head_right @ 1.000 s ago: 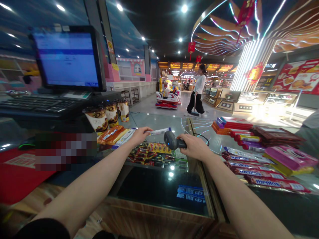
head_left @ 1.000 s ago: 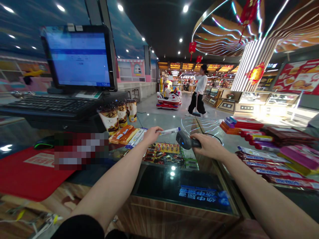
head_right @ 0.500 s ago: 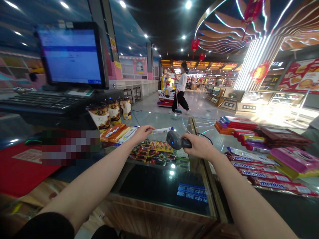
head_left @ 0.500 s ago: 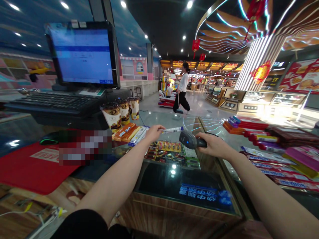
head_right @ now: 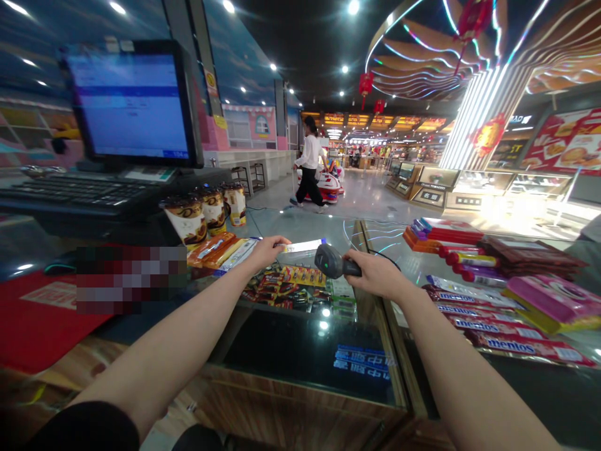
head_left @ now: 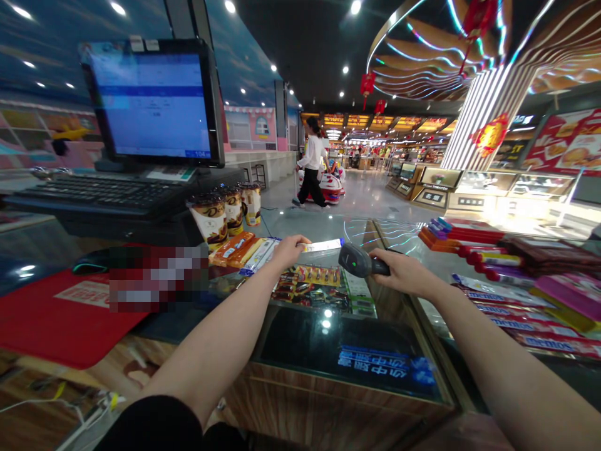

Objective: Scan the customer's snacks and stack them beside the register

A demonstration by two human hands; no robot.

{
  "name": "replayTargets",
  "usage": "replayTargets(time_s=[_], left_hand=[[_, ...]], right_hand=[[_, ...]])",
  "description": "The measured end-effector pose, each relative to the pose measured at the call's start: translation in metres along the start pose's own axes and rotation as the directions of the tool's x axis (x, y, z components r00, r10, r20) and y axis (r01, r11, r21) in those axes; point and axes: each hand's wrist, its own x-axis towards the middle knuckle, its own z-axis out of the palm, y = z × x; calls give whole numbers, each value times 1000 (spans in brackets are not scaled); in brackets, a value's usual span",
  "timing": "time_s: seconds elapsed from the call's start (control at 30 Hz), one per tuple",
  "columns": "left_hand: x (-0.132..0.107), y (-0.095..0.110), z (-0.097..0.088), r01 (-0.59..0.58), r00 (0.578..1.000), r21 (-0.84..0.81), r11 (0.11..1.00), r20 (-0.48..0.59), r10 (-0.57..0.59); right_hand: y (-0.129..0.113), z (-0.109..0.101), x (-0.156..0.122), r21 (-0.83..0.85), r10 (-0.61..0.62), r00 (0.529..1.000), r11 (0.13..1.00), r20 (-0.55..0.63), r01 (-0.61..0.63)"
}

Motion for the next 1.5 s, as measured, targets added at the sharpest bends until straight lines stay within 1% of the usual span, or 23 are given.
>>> replayTargets(time_s=[0.33, 0.47, 0.63, 0.73, 0.87, 0.93, 1.0, 1.1, 1.2, 1.3, 1.5], left_hand=[[0, 0, -1, -20, 1000, 25, 999, 8, 20], [-1, 1, -1, -10, 1000, 37, 999, 6, 10], [-2, 2, -2, -21, 1000, 47, 999, 10, 21], [-2, 2, -2, -15, 1000, 45, 999, 11, 15], [-3, 2, -3, -13, 1000, 52, 999, 10, 13], [-3, 3, -3, -20, 1000, 64, 998, 12, 19], [-4, 3, -3, -25, 1000, 80, 997, 12, 24], [-6, 6, -5, -39, 999, 122, 992, 15, 37], [-11, 11, -10, -42, 999, 189, 981, 28, 37], [-17, 17, -16, -35, 999, 273, 961, 36, 26], [-29, 26, -27, -5, 1000, 443, 897, 24, -7]], right_hand=[[8, 4, 1, 71, -18, 1000, 997, -23, 20], [14, 6, 1, 134, -27, 1000, 991, -11, 28], [17, 7, 2, 173, -30, 1000, 984, -6, 31], [18, 6, 2, 197, -30, 999, 980, 19, 26], [18, -2, -1, 318, 13, 998, 947, 66, -34], [15, -10, -3, 395, 66, 994, 914, 85, -94], [12, -17, -4, 426, 144, 986, 889, 85, -167], [11, -20, -3, 381, 231, 971, 894, 56, -235], [16, -14, -1, 325, 243, 970, 915, 27, -238], [22, -7, 0, 288, 281, 960, 920, -15, -265], [25, -5, 4, 234, 328, 937, 927, -121, -294]])
